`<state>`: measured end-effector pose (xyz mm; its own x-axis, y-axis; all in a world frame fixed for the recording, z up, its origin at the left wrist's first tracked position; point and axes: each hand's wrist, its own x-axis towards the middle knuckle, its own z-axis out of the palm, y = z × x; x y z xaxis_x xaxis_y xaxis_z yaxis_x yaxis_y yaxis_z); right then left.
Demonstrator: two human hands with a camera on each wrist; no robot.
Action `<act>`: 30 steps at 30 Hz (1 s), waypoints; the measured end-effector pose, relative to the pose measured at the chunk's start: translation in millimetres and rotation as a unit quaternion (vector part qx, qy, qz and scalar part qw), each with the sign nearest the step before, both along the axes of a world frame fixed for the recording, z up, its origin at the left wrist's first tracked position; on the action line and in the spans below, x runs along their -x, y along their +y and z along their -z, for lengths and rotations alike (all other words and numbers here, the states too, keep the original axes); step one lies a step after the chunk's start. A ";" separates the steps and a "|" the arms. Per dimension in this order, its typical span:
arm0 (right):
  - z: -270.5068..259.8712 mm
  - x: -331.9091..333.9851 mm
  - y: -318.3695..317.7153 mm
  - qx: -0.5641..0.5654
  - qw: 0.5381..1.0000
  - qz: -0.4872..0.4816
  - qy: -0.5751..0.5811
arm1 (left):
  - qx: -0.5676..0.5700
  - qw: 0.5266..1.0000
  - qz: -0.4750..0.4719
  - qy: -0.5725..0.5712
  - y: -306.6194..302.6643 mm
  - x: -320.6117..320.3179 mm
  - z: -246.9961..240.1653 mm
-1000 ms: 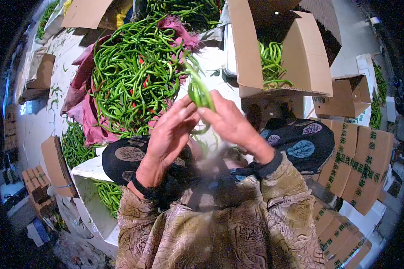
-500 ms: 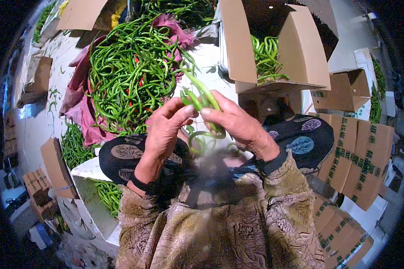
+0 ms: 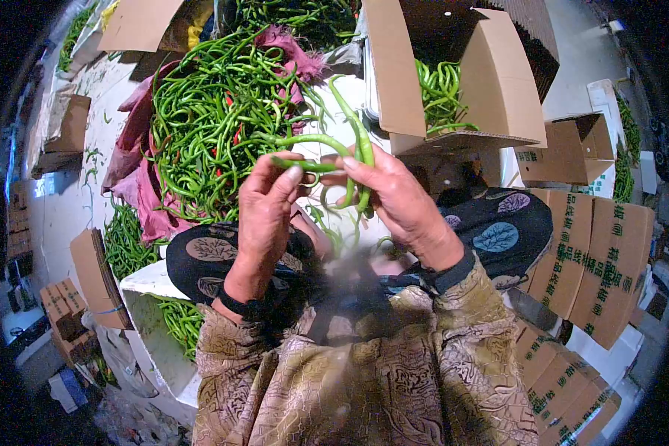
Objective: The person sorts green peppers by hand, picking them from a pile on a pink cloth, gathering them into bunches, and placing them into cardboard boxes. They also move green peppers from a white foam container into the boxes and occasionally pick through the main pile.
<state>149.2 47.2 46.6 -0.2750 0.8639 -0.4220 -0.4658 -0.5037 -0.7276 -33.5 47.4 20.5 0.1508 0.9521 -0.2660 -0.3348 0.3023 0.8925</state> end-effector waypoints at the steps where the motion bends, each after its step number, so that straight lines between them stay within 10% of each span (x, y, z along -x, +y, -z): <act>1: 0.9 -5.0 -0.1 -0.001 1.000 -0.001 0.001 | 0.001 1.000 -0.027 -0.011 0.6 2.5 -1.4; 14: -4.2 -41.9 -9.1 0.037 0.988 0.032 0.149 | -0.003 0.974 -0.076 -0.211 -8.2 45.3 -47.7; 16: -5.2 -44.0 -9.7 0.035 0.984 0.029 0.174 | -0.084 0.972 -0.096 -0.196 -17.6 93.3 -71.9; 18: 0.5 -42.5 -8.6 0.035 0.979 0.028 0.201 | -0.077 0.955 -0.282 0.059 -35.1 107.9 -104.9; 30: -17.5 -8.4 -33.9 -0.010 0.996 -0.022 0.081 | 0.091 0.992 -0.050 -0.066 -64.8 15.7 -66.8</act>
<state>157.6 13.3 64.1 -0.3767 0.8569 -0.3519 -0.5561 -0.5130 -0.6539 -49.3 -17.5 87.3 0.1019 0.9025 -0.4184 -0.4815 0.4128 0.7732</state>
